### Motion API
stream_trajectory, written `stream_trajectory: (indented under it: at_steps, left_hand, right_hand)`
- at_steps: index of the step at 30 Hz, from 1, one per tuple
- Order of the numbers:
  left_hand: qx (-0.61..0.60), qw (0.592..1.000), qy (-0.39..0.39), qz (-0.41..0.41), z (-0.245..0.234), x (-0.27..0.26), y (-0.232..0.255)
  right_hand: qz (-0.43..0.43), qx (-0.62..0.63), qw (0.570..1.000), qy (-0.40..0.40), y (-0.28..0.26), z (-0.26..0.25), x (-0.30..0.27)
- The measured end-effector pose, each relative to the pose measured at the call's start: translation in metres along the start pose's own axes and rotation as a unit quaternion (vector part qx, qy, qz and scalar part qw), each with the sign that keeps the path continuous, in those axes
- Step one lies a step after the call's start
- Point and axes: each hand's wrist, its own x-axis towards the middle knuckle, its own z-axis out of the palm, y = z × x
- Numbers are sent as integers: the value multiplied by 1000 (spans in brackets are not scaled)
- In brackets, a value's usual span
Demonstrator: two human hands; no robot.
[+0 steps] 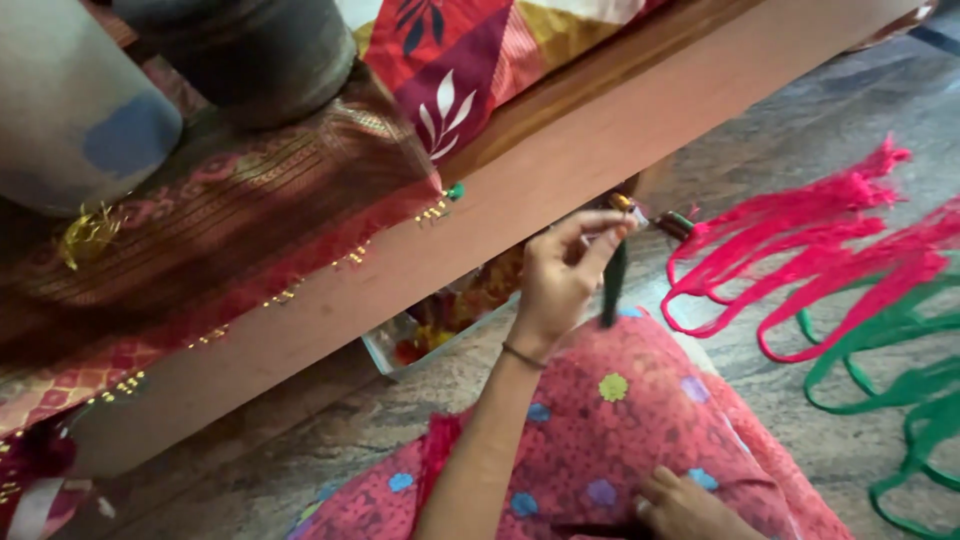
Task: Tying and trimming decorative tassels on a sari's border.
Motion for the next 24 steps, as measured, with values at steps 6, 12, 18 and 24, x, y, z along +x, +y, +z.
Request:
stream_trajectory:
  at_steps: [6, 12, 18, 24]
  left_hand:
    - [-178, 983, -43, -36, 27, -20, -29]
    - [-169, 965, -61, -193, 43, -156, -154]
    - [-178, 953, -51, -240, 52, -211, -133]
    - [-176, 951, 2, -253, 38, -233, -156]
  right_hand:
    - [39, 53, 988, 138, 23, 62, -65]
    - [108, 610, 771, 147, 6, -132, -122]
    - [249, 296, 856, 344, 26, -118, -66]
    - [317, 348, 820, 325, 0, -145, -47]
